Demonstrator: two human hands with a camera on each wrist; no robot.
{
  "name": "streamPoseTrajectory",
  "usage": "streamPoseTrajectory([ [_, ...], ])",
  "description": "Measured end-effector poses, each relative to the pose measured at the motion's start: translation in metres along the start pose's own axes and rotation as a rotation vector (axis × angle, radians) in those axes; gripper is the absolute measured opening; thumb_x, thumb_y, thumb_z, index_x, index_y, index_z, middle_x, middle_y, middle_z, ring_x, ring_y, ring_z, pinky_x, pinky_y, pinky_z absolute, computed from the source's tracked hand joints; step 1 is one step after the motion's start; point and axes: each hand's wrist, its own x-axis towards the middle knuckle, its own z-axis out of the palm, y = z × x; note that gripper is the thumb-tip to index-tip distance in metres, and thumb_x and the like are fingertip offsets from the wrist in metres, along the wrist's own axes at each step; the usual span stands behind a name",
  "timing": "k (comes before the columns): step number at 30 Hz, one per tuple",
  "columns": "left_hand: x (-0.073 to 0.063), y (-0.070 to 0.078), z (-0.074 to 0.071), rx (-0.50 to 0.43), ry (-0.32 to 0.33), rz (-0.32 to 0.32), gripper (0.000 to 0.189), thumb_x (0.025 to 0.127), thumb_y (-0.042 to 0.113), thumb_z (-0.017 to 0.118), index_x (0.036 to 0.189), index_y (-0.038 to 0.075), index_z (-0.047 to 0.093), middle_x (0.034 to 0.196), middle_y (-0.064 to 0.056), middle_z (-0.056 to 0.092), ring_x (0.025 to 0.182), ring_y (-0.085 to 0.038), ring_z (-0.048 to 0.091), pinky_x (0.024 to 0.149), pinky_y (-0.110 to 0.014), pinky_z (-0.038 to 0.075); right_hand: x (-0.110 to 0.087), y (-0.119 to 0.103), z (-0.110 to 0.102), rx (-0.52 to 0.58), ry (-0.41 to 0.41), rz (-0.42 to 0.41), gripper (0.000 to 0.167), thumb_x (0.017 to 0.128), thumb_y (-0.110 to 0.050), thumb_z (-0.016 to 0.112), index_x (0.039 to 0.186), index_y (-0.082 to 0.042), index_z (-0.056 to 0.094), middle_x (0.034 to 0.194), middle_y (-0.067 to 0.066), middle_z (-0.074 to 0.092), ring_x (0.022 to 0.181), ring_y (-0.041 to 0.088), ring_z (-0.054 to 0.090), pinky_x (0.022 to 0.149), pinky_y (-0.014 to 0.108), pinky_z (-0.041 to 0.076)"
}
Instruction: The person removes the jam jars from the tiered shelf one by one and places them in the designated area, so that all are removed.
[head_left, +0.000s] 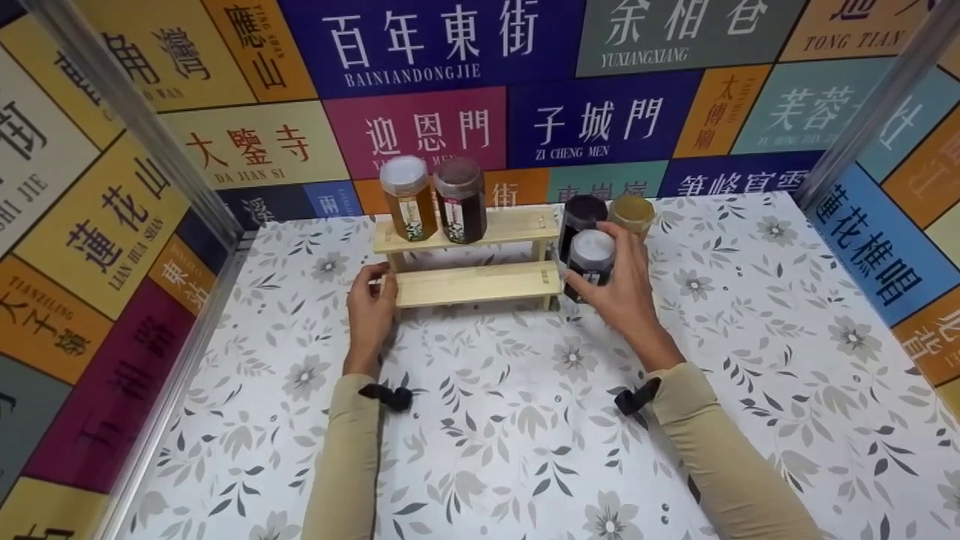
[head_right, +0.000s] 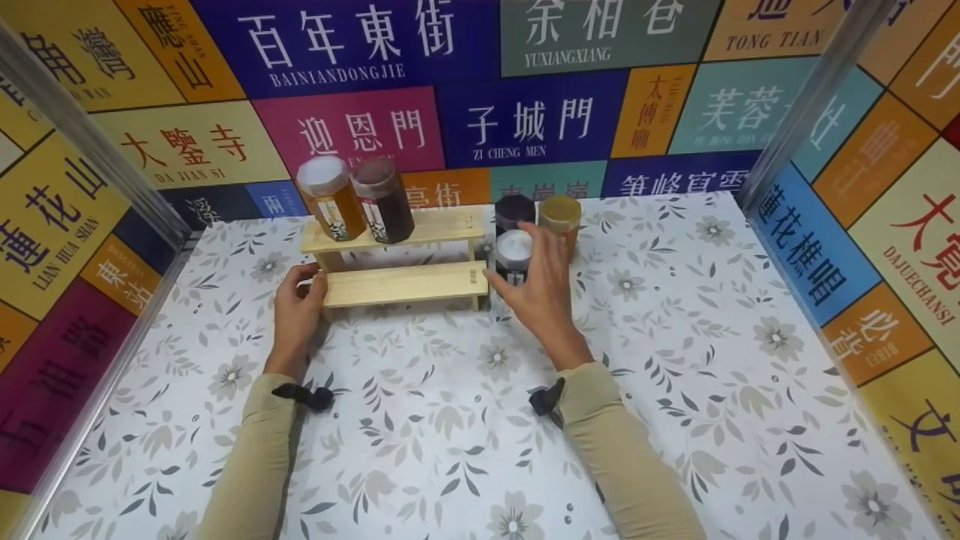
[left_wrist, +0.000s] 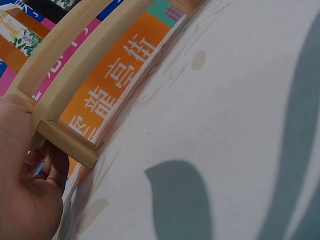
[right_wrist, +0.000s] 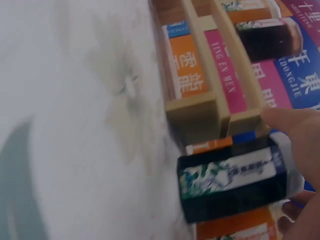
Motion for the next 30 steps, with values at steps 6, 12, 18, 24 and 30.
streamPoseTrajectory([
  [6,-0.001,0.0,-0.002,-0.003,-0.003,0.011,0.031,0.11,0.027,0.063,0.134,0.007,0.069,0.128,-0.014,0.07,0.096,-0.023,0.066,0.074,-0.025,0.052,0.005,-0.03,0.019,0.061,0.064,-0.11,0.078,0.09,-0.033,0.091,0.154,-0.012,0.052,0.151,0.007,0.058,0.143,0.027,0.05,0.119,0.054,0.039],
  [12,0.0,-0.002,-0.002,-0.001,-0.001,0.001,0.031,0.11,0.026,0.063,0.134,0.007,0.069,0.128,-0.013,0.069,0.096,-0.022,0.065,0.076,-0.026,0.051,0.013,-0.054,0.049,0.155,0.005,-0.15,0.072,0.095,-0.029,0.086,0.155,-0.01,0.052,0.153,0.007,0.057,0.144,0.027,0.051,0.119,0.055,0.042],
  [18,0.0,-0.001,0.0,0.0,0.0,-0.008,0.03,0.11,0.026,0.063,0.133,0.008,0.069,0.128,-0.013,0.069,0.098,-0.023,0.065,0.078,-0.027,0.051,0.026,-0.074,0.079,0.288,-0.084,-0.129,0.072,0.095,-0.019,0.085,0.157,-0.01,0.048,0.155,0.009,0.053,0.145,0.028,0.053,0.117,0.046,0.052],
  [24,0.001,0.001,0.001,0.003,0.008,-0.009,0.029,0.109,0.023,0.063,0.132,0.007,0.07,0.128,-0.013,0.07,0.098,-0.023,0.066,0.078,-0.027,0.051,0.041,-0.088,0.104,0.39,-0.133,-0.064,0.081,0.095,-0.02,0.086,0.161,-0.011,0.039,0.161,0.013,0.048,0.148,0.033,0.053,0.117,0.046,0.052],
  [30,0.003,-0.001,0.001,0.006,0.005,-0.005,0.029,0.11,0.023,0.062,0.133,0.007,0.069,0.128,-0.014,0.069,0.099,-0.024,0.066,0.083,-0.031,0.052,0.055,-0.098,0.12,0.416,-0.154,0.03,0.098,0.093,-0.025,0.088,0.168,-0.015,0.026,0.164,0.015,0.043,0.15,0.032,0.052,0.122,0.046,0.047],
])
